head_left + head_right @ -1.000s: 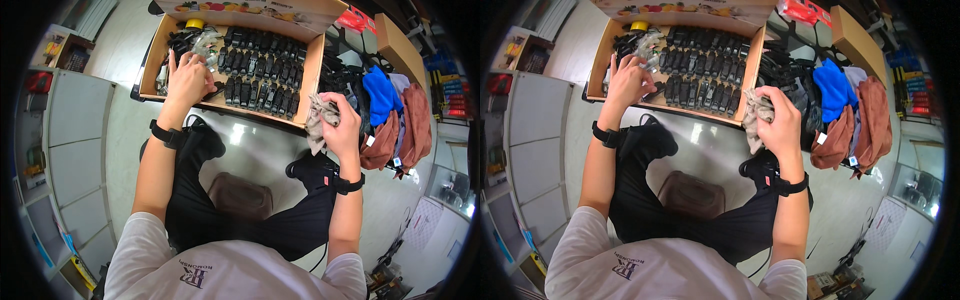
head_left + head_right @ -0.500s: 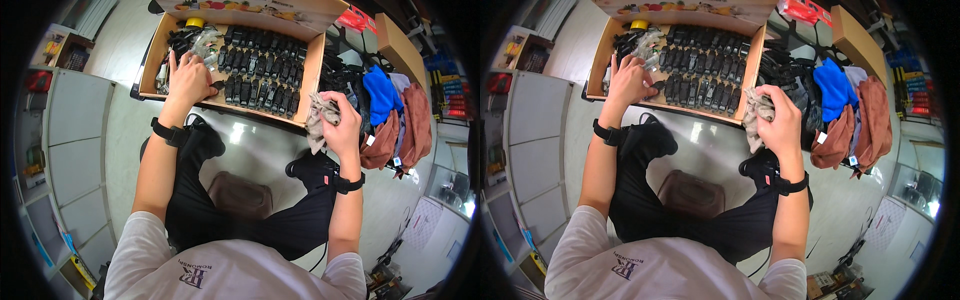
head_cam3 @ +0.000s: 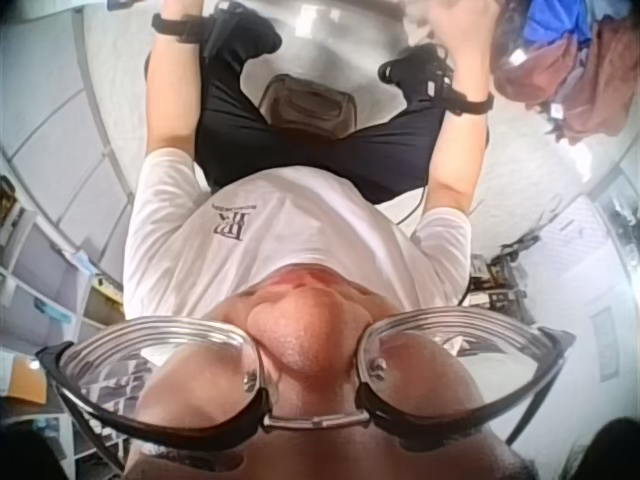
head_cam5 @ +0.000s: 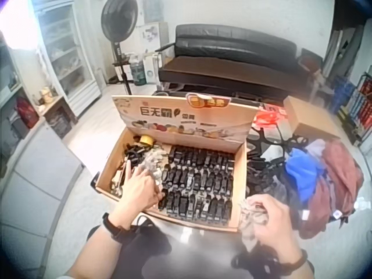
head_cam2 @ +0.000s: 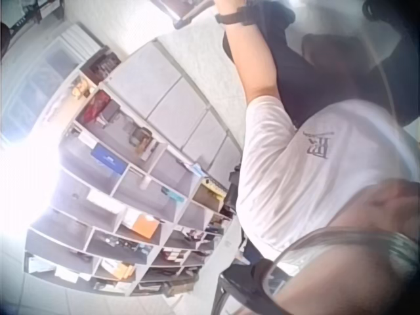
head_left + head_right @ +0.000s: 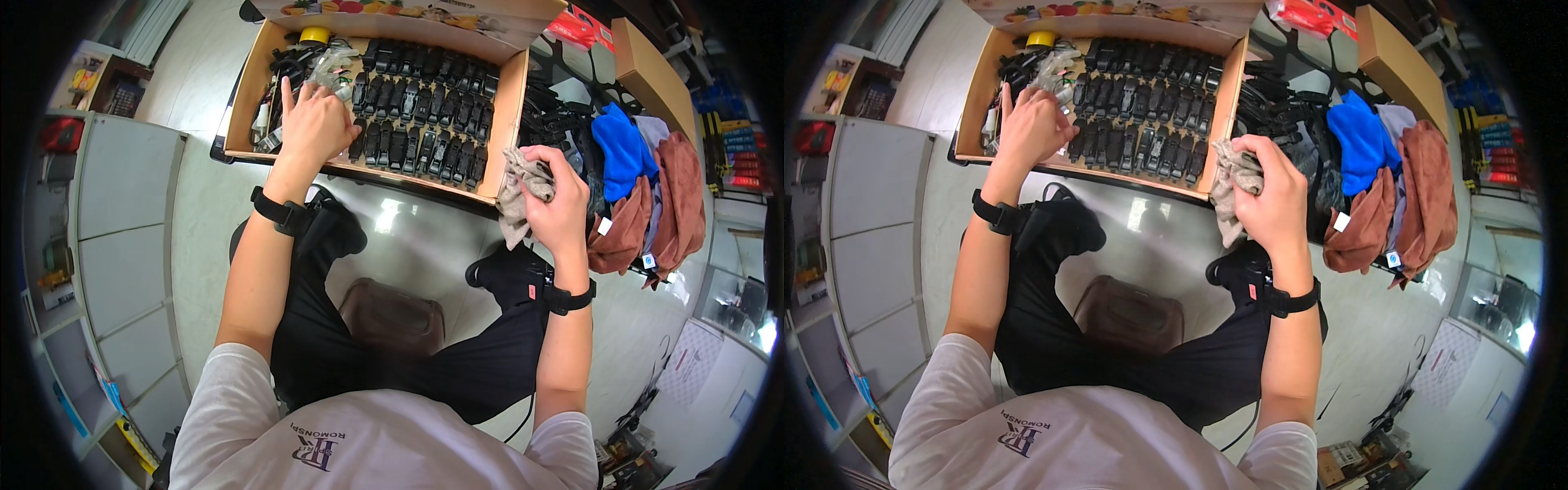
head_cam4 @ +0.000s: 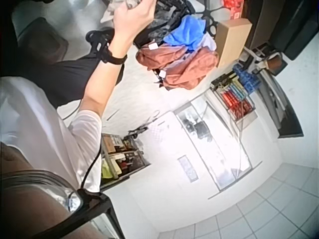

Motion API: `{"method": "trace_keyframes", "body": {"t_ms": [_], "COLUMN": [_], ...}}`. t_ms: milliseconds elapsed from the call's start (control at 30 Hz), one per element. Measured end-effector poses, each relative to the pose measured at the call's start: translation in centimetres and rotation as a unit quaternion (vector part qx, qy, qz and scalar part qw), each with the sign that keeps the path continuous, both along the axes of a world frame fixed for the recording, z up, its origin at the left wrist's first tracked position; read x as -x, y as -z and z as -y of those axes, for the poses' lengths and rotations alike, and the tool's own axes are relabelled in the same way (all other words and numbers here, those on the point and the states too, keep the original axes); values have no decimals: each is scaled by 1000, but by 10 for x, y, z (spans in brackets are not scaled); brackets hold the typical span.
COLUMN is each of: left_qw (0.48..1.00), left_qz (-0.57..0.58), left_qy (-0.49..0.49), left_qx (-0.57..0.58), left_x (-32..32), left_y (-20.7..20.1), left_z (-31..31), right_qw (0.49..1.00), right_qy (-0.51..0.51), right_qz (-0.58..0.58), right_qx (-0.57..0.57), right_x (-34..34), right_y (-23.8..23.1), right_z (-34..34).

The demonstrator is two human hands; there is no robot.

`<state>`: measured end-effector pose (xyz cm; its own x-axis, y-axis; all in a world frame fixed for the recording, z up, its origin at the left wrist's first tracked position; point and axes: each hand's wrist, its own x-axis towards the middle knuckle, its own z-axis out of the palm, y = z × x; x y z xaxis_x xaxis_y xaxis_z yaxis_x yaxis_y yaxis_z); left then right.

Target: The person sits on the floor and wipes small black electronic components with a cloth. They pick up each component from a cardboard box, wipe it, and place it back into the box.

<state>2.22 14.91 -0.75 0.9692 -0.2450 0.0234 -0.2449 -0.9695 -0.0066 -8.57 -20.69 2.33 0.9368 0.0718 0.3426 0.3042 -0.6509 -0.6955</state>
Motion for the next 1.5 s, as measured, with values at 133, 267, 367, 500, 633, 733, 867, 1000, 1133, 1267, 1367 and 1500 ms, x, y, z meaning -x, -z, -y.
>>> {"method": "trace_keyframes", "body": {"t_ms": [133, 267, 367, 500, 633, 733, 867, 1000, 1133, 1267, 1367, 1500], "left_qw": [999, 1000, 1000, 1000, 966, 909, 885, 868, 843, 850, 848, 836], "left_qz": [-31, 7, -28, 16, 146, 96, 66, 117, 55, 100, 120, 149], "left_qy": [-4, 17, 12, 3, 129, 283, 344, 302, 380, 381, 393, 430], "left_qx": [-13, 18, 4, 11, 168, 291, 308, 378, 376, 350, 334, 308], "left_x": [1, 2, 3, 6, 10, 31, 45, 45, 36, 41, 46, 48], "left_y": [-2, -1, -3, -7, -20, -32, -25, -28, -17, -16, -14, -11], "left_z": [1, 2, -4, 3, 35, 77, 118, 148, 155, 158, 160, 161], "right_qw": [1000, 1000, 1000, 999, 997, 978, 937, 940, 948, 989, 992, 949], "right_qy": [2, 4, 9, 21, -3, -49, -65, -81, -99, -90, -39, 149], "right_qz": [-3, 4, 9, 20, 63, 160, 298, 292, 266, 93, -28, -85], "right_qx": [0, 5, 10, 18, 50, 124, 171, 157, 144, 77, 120, 263], "right_x": [0, 1, 2, 3, 6, 7, 14, 20, 23, 20, 17, 2], "right_y": [1, 1, -1, 1, 1, 4, 0, -3, 1, -9, 3, 47], "right_z": [0, 1, -3, -5, 2, 4, -13, -6, 6, 39, 88, 111]}}
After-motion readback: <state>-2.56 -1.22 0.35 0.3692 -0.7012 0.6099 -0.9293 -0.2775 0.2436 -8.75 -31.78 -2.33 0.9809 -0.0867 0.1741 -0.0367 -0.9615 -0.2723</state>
